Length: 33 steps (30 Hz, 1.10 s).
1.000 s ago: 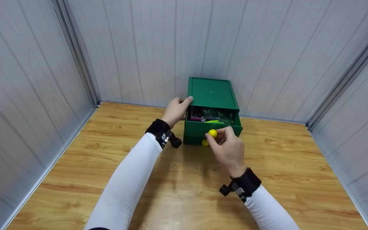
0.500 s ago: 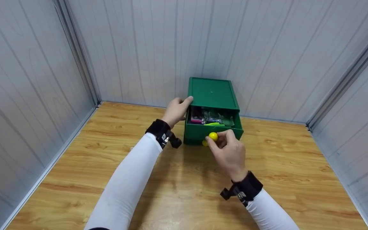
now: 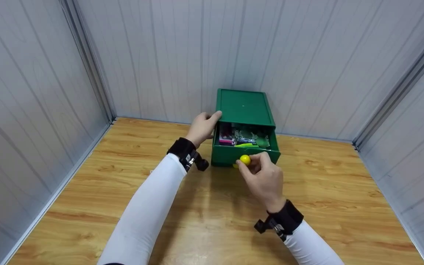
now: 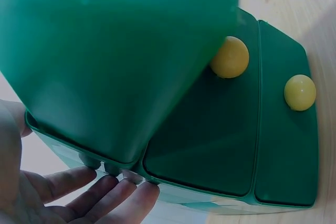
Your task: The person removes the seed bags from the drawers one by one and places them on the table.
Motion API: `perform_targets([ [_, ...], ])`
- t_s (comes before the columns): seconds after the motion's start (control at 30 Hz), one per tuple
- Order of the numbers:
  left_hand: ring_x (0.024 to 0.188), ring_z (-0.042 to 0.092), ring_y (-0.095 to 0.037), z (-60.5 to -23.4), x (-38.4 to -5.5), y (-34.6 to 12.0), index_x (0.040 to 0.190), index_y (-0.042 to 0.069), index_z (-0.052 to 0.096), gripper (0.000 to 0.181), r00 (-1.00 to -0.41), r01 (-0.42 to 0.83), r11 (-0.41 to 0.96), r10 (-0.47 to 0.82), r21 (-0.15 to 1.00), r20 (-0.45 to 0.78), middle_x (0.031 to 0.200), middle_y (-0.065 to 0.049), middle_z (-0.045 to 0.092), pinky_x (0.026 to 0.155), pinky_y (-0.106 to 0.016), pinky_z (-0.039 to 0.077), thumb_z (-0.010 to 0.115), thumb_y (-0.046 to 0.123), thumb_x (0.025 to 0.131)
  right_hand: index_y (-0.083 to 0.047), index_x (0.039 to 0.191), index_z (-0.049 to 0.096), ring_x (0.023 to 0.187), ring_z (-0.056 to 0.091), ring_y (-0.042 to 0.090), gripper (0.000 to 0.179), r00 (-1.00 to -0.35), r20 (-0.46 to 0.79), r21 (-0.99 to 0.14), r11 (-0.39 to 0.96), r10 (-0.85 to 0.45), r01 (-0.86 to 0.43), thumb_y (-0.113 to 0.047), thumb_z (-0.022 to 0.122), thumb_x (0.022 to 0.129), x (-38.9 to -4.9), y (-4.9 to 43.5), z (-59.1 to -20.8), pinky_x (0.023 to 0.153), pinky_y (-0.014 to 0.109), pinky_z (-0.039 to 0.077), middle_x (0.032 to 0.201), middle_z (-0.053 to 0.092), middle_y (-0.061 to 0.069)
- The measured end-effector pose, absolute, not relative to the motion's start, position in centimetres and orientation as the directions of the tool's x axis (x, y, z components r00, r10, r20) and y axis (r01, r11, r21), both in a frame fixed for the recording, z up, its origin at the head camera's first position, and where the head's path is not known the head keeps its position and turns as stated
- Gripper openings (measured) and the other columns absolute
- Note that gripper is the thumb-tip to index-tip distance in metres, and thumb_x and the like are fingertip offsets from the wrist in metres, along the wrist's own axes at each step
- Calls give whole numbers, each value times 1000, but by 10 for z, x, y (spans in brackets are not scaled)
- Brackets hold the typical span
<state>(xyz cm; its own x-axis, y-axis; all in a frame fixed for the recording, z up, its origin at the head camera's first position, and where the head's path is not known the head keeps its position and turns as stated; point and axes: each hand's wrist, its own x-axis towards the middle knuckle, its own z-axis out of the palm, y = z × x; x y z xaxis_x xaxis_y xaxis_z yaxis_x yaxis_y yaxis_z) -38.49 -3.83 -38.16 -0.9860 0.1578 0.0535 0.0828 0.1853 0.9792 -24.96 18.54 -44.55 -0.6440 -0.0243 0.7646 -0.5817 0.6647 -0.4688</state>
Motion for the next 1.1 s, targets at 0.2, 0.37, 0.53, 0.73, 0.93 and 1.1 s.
perform_targets([
  [0.2,136,61,-33,-380,-385,-37,153,-5,55,69,-987,83,184,154,979,55,147,-21,60,103,-48,62,55,53,115,-7,106,68,69,63,10,33,-639,769,-463,665,-28,-586,-21,94,94,-247,186,-445,63,27,57,86,72,2],
  [0.37,131,63,-32,-380,-384,-36,150,-4,57,67,-987,88,186,149,979,61,143,-20,62,103,-47,62,55,53,115,-7,106,68,69,63,9,33,-636,771,-460,665,-29,-588,-21,94,93,-246,187,-446,62,27,58,85,72,1],
  [0.53,131,63,-32,-380,-383,-35,150,-4,57,68,-987,93,205,148,974,63,143,-21,62,102,-46,62,55,54,115,-7,106,68,68,62,8,32,-633,774,-461,658,-32,-596,-20,94,93,-243,187,-447,61,26,57,85,72,1],
  [0.73,135,62,-33,-381,-384,-36,155,-5,53,71,-987,88,203,146,975,59,149,-22,61,102,-46,62,55,54,115,-7,105,68,68,62,7,33,-633,773,-464,648,-38,-605,-20,94,93,-243,187,-449,61,26,56,84,72,1],
  [0.93,134,62,-33,-382,-385,-37,154,-5,54,70,-987,92,194,151,977,63,147,-22,60,102,-45,62,55,53,115,-6,106,67,69,62,8,33,-634,772,-463,650,-39,-603,-20,94,93,-242,188,-450,61,26,56,84,72,3],
  [1.1,130,63,-31,-382,-384,-38,152,-5,55,67,-985,102,189,153,977,73,142,-21,61,103,-47,62,54,52,116,-6,107,67,69,62,9,33,-638,768,-461,652,-47,-603,-20,94,94,-242,188,-452,62,26,56,85,73,5],
])
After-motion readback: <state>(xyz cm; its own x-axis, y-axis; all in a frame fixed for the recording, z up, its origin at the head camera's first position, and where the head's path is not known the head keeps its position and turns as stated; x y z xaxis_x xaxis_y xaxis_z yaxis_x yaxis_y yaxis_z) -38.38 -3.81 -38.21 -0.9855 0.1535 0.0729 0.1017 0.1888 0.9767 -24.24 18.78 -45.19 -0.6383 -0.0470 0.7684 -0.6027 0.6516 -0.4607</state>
